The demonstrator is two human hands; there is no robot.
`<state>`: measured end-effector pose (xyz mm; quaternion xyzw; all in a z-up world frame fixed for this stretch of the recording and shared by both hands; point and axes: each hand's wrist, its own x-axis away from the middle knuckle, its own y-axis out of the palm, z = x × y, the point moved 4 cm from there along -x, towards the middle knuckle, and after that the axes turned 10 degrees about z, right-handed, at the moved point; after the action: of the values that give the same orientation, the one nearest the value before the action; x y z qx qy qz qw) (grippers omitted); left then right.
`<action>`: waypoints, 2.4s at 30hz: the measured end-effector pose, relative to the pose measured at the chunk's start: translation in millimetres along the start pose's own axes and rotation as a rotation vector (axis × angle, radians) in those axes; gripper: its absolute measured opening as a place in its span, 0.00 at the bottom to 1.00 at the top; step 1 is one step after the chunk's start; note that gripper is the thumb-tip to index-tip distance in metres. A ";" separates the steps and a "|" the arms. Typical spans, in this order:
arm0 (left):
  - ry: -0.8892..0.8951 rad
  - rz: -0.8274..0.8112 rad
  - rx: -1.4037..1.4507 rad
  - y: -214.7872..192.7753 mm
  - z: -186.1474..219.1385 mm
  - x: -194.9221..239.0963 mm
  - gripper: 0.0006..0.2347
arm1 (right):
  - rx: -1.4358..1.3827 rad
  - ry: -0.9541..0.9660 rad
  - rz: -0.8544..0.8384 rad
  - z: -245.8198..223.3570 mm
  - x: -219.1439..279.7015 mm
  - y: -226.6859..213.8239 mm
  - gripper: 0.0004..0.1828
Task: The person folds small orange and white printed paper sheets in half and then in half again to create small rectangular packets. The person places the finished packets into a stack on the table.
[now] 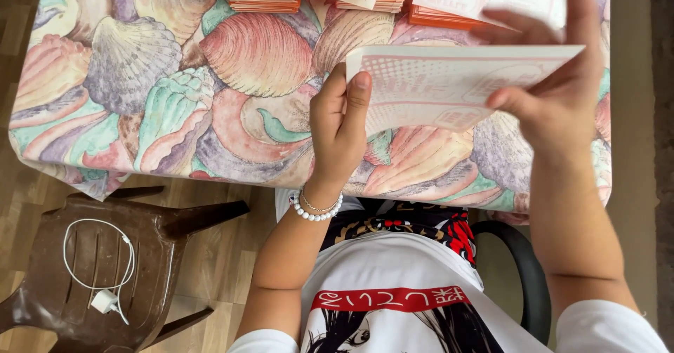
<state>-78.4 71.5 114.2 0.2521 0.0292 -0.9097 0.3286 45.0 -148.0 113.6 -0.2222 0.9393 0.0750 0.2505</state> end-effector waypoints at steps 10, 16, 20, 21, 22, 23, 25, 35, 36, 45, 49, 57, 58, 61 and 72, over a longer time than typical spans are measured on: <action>-0.013 0.053 0.025 6.5 -16.8 8.2 0.13 | 0.223 -0.055 0.166 3.5 16.6 18.6 0.50; -0.130 0.031 0.017 2.3 12.1 23.0 0.14 | 0.671 -0.769 0.174 -110.5 -1.0 55.0 0.30; -0.155 0.024 -0.006 1.9 21.8 33.2 0.14 | 0.754 -0.675 -0.266 -122.4 -21.9 97.0 0.18; -0.180 0.018 -0.045 0.3 23.8 36.2 0.15 | 0.712 -0.622 -0.391 -119.3 -28.6 109.5 0.17; -0.171 0.018 -0.041 -3.3 24.9 43.7 0.15 | 0.716 -0.630 -0.388 -117.0 -30.4 114.2 0.17; -0.184 0.001 -0.048 -6.9 25.1 51.1 0.14 | 0.646 -0.502 -0.447 -111.0 -33.2 119.9 0.10; -0.195 -0.005 -0.054 -11.4 26.5 59.7 0.15 | 0.571 -0.380 -0.515 -98.1 -41.8 125.6 0.04; 0.194 0.009 -0.694 -54.8 -54.7 46.5 0.14 | 0.616 0.216 -0.664 119.9 -48.8 125.3 0.04; 0.229 -0.078 -0.845 -53.6 -69.2 39.3 0.14 | 0.624 0.265 -0.630 139.6 -51.1 122.1 0.04; 0.207 -0.199 -0.999 -43.6 -82.3 31.3 0.13 | 0.620 -0.052 -0.711 147.6 -62.6 145.5 0.05; 0.203 -0.187 -1.045 -46.4 -84.1 29.8 0.14 | 0.544 -0.087 -0.747 151.3 -63.0 148.8 0.03; 0.246 -0.134 -1.267 -40.9 -75.8 31.5 0.16 | 0.601 -0.257 -0.647 147.6 -51.7 147.9 0.03; 0.244 -0.139 -1.268 -40.2 -75.0 31.3 0.16 | 0.598 -0.252 -0.645 148.0 -50.3 148.0 0.03; 0.226 -0.120 -1.314 -39.5 -73.2 31.5 0.18 | 0.642 -0.248 -0.635 146.6 -45.4 147.7 0.05; 0.216 -0.117 -1.392 -37.8 -77.4 31.7 0.18 | 0.738 -0.411 -0.637 137.7 -36.7 150.4 0.07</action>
<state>-88.3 99.5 27.4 0.0703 0.6500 -0.6658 0.3595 65.3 34.6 17.6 -0.3743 0.7206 -0.2985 0.5015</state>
